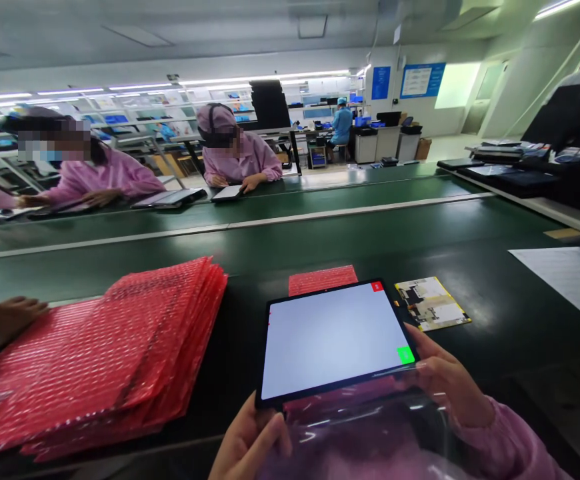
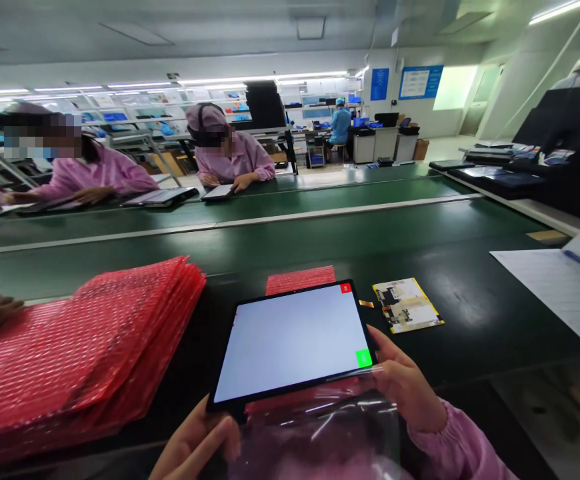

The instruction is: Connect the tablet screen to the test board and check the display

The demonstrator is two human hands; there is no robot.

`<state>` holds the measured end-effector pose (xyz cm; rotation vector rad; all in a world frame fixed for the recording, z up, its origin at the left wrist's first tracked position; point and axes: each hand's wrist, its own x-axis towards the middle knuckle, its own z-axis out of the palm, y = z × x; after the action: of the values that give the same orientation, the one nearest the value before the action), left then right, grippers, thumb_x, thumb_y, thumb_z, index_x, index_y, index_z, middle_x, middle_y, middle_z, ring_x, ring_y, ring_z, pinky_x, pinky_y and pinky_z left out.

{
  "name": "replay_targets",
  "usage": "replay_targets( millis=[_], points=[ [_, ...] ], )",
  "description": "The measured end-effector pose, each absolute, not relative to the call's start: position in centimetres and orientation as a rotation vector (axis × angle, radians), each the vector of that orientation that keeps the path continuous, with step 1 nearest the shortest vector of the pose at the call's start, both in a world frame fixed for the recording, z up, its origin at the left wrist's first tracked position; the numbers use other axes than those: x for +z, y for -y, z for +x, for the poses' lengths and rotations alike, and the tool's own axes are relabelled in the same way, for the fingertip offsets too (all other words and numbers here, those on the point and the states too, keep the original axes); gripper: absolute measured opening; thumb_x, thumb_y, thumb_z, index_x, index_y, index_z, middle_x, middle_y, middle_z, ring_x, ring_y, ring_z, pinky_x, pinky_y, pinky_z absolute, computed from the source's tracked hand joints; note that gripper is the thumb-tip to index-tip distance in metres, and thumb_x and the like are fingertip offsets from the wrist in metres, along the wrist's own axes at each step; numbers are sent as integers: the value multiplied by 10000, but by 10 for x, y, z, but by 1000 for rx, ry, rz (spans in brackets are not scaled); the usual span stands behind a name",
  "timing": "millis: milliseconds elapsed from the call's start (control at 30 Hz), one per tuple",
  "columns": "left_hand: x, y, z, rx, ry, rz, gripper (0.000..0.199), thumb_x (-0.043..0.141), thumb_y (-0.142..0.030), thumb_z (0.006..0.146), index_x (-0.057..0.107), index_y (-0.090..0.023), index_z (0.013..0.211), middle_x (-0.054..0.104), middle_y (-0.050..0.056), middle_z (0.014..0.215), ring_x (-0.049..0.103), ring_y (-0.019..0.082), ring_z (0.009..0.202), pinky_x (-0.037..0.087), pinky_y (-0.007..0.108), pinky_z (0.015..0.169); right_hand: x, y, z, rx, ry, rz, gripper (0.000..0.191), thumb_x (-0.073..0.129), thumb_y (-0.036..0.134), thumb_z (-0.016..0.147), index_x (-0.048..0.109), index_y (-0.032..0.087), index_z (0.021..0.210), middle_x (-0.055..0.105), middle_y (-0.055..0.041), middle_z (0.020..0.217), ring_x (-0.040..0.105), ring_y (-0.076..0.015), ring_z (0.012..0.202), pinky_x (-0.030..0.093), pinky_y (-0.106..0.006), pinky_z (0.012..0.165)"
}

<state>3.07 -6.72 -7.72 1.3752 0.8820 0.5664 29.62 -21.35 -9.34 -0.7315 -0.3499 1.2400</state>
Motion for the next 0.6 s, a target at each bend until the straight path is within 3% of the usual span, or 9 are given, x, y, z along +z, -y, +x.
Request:
replay_targets(
  millis=[233, 333, 600],
  points=[
    [-99, 49, 23, 406, -844, 1484, 483, 523, -594, 846, 508, -152, 1042, 554, -20, 582, 487, 149, 611, 349, 269, 696, -84, 213, 289, 1215, 427, -708, 551, 671, 127, 691, 589, 257, 1220, 670, -27, 835, 648, -173, 713, 521, -244, 652],
    [-101, 48, 24, 402, -850, 1493, 443, 522, -576, 854, 530, -153, 985, 557, -15, 587, 486, 149, 627, 353, 268, 718, -86, 214, 287, 1210, 470, -721, 558, 666, 140, 723, 568, 265, 1258, 669, -36, 912, 651, -181, 748, 526, -269, 697],
    [-105, 45, 26, 424, -846, 1427, 527, 591, -624, 782, 559, -145, 999, 571, -5, 575, 485, 151, 577, 376, 271, 673, -93, 220, 289, 1214, 564, -696, 563, 663, 149, 771, 551, 335, 1290, 662, -19, 1000, 652, -190, 825, 522, -297, 756]
  ],
)
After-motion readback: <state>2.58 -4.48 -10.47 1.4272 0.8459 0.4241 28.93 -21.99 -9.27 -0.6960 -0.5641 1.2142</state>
